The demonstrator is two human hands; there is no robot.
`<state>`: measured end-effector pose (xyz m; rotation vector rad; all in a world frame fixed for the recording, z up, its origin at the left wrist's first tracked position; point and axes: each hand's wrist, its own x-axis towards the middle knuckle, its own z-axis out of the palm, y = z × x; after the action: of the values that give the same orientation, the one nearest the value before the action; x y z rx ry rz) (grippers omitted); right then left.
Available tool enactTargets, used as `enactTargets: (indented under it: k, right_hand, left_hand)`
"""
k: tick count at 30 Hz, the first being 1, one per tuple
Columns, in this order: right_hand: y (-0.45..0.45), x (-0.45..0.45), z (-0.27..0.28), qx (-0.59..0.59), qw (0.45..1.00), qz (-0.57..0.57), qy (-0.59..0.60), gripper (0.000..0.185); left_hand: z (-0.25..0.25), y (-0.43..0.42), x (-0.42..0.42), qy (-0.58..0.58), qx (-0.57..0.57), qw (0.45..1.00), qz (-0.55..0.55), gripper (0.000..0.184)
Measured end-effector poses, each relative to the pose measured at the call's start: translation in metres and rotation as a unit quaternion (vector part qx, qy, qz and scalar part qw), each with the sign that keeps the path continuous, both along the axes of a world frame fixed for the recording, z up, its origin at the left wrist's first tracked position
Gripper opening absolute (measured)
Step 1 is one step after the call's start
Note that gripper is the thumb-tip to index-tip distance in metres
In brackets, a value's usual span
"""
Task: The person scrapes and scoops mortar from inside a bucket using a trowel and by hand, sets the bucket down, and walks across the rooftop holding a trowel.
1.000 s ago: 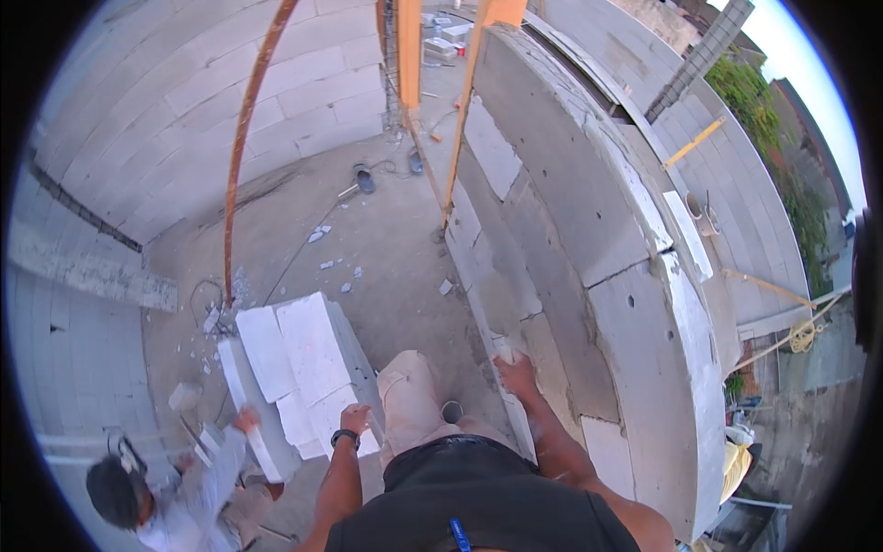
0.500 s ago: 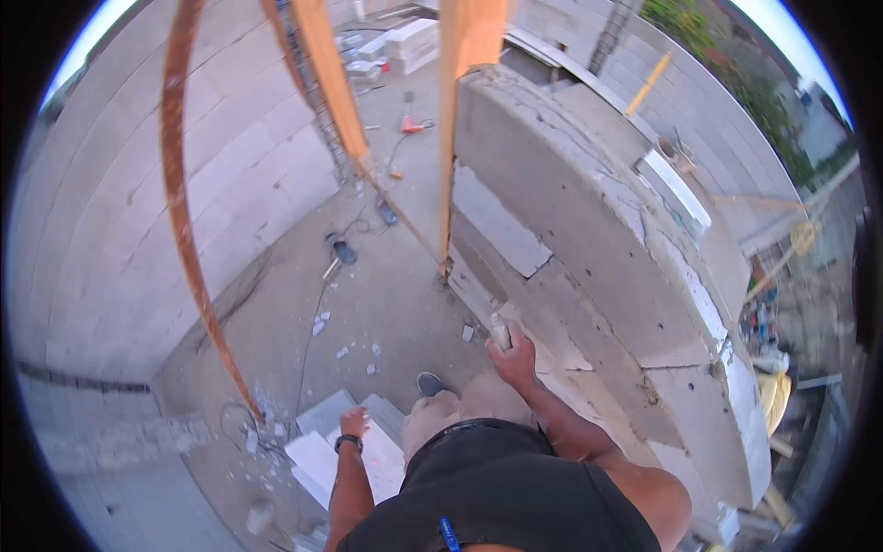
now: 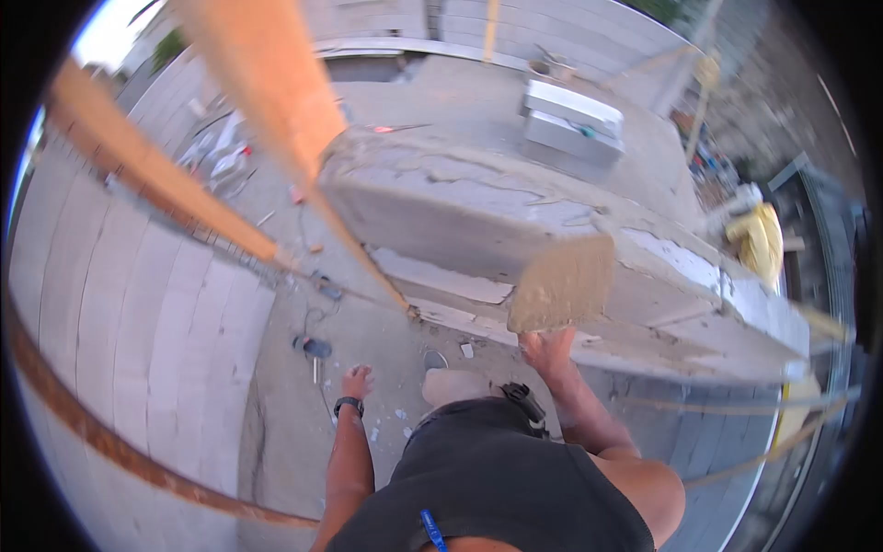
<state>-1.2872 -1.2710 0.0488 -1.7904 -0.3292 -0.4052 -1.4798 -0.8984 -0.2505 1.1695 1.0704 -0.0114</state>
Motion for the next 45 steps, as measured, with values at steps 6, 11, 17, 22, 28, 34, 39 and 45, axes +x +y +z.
enactTargets:
  k: [6,11,17,22,28,34,39,45]
  right_hand:
    - [-0.030,-0.027,0.042,-0.142,0.961,-0.235,0.019,0.039]
    - [-0.024,-0.028,0.087,0.014,0.920,-0.347,0.182,0.040]
    - [0.024,-0.035,0.081,-0.024,0.880,-0.417,0.228,0.040]
    - [0.082,-0.066,0.048,-0.069,0.851,-0.467,0.230,0.035]
    - [0.160,-0.112,-0.035,-0.059,0.858,-0.426,0.281,0.040]
    - [0.185,-0.098,-0.018,0.171,0.867,-0.463,0.065,0.027]
    - [0.153,-0.074,0.062,0.317,0.767,-0.558,-0.004,0.030]
    - [0.119,-0.054,0.145,0.270,0.915,-0.290,0.079,0.051]
  left_hand:
    - [-0.032,0.078,0.035,0.166,0.004,0.927,-0.336,0.040]
    - [-0.031,0.138,0.066,0.137,0.345,0.458,-0.808,0.050]
    - [-0.021,0.184,0.154,0.129,0.250,0.571,-0.771,0.041]
    - [0.012,0.212,0.238,0.170,0.061,0.789,-0.587,0.032]
    - [0.018,0.288,0.302,0.193,0.167,0.721,-0.644,0.034]
    - [-0.021,0.376,0.321,-0.009,0.253,0.525,-0.813,0.026]
    - [-0.033,0.373,0.306,-0.142,0.225,0.537,-0.800,0.021]
    - [0.011,0.311,0.262,0.165,0.097,0.763,-0.618,0.019]
